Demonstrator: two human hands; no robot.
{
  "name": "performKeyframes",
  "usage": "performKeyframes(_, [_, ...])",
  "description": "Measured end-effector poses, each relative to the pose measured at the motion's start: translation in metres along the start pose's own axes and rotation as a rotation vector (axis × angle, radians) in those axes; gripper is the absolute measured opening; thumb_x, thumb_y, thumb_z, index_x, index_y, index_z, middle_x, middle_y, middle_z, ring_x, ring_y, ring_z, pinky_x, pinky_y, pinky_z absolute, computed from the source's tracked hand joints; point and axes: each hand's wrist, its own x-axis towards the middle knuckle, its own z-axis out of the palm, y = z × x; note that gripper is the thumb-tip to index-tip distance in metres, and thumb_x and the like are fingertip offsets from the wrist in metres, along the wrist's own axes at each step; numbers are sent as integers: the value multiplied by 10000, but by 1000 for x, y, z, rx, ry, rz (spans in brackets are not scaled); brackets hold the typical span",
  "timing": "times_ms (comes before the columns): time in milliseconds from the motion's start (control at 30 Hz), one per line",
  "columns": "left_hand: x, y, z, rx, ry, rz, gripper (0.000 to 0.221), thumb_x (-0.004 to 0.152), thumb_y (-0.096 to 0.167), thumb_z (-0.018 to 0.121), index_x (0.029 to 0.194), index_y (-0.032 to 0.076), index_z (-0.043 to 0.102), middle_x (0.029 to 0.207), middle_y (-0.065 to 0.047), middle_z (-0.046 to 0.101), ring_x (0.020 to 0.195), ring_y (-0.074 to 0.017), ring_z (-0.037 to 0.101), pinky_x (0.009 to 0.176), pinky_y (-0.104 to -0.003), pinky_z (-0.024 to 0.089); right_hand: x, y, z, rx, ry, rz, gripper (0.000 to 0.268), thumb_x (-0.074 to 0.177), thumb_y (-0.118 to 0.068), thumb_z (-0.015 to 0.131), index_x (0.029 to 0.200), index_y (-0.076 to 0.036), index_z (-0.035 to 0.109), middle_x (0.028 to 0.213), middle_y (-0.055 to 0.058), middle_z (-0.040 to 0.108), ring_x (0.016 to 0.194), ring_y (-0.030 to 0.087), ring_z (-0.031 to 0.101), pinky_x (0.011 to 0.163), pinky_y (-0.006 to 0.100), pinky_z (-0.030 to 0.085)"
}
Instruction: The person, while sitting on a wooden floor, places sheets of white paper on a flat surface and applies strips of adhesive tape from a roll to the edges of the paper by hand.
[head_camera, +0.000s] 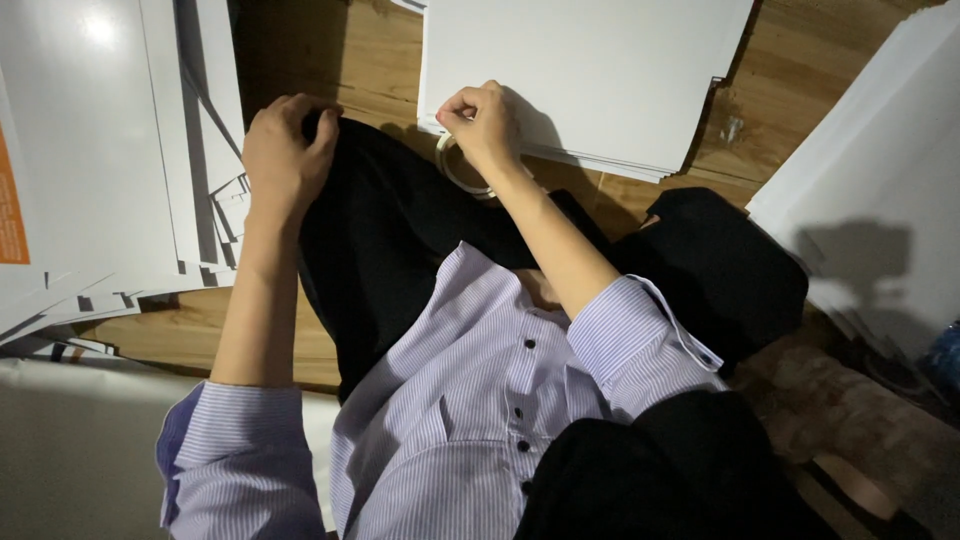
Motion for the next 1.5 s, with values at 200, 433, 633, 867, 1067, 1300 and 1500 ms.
performKeyframes(200, [24, -5, 27, 275, -109, 7, 173, 822, 241, 524, 872, 177, 677, 853, -87, 666, 723, -355, 605, 506, -481, 424, 5, 14, 13, -18, 59, -17, 133, 630, -173, 752, 570, -252, 664, 700, -53, 542, 620, 73, 549, 530, 249, 431])
performKeyframes(433, [61, -1, 105, 377, -298, -78, 138, 686, 337, 687, 765, 225, 676, 735, -49, 621, 634, -295, 611, 463, -384, 459, -3, -1, 4, -47, 51, -50, 113, 690, -135, 671, 582, -149, 646, 659, 16, 489, 613, 172, 498, 484, 285, 382])
performKeyframes(633, [68, -6, 125, 359, -387, -149, 330, 674, 439, 778, 769, 151, 650, 711, -63, 610, 632, -281, 619, 463, -394, 482, 1, 13, 12, -19, 72, -66, 175, 704, 1, 627, 598, -138, 616, 680, 2, 481, 612, 161, 491, 441, 273, 351])
performKeyframes(867, [73, 13, 113, 416, -480, -286, 359, 668, 542, 754, 861, 250, 676, 762, -32, 654, 696, -271, 640, 543, -399, 499, -13, -1, 2, -237, 54, -286, 259, 754, 105, 435, 832, -100, 573, 714, 72, 427, 520, 266, 487, 404, 368, 341])
performKeyframes(1067, [84, 37, 102, 504, -586, -406, 362, 625, 472, 786, 888, 236, 706, 861, -64, 667, 834, -290, 639, 652, -403, 481, -11, 11, -17, -747, -205, -93, 735, 806, 69, 469, 1409, -103, 84, 1012, 212, 534, 457, 146, 475, 360, 256, 423])
performKeyframes(1300, [76, 25, 116, 591, -503, -219, 252, 632, 360, 784, 860, 281, 712, 777, -57, 655, 808, -317, 647, 646, -435, 502, -31, 83, -144, -282, -51, -362, 234, 812, -311, 640, 740, -89, 623, 661, 101, 586, 659, 320, 625, 579, 380, 499])
performKeyframes(1500, [74, 54, 98, 688, -491, -189, 202, 704, 335, 734, 867, 216, 719, 707, -74, 657, 757, -314, 661, 610, -398, 515, -47, 151, -245, -139, -94, -384, 136, 769, -214, 725, 746, -96, 661, 707, 130, 599, 720, 334, 599, 666, 381, 464])
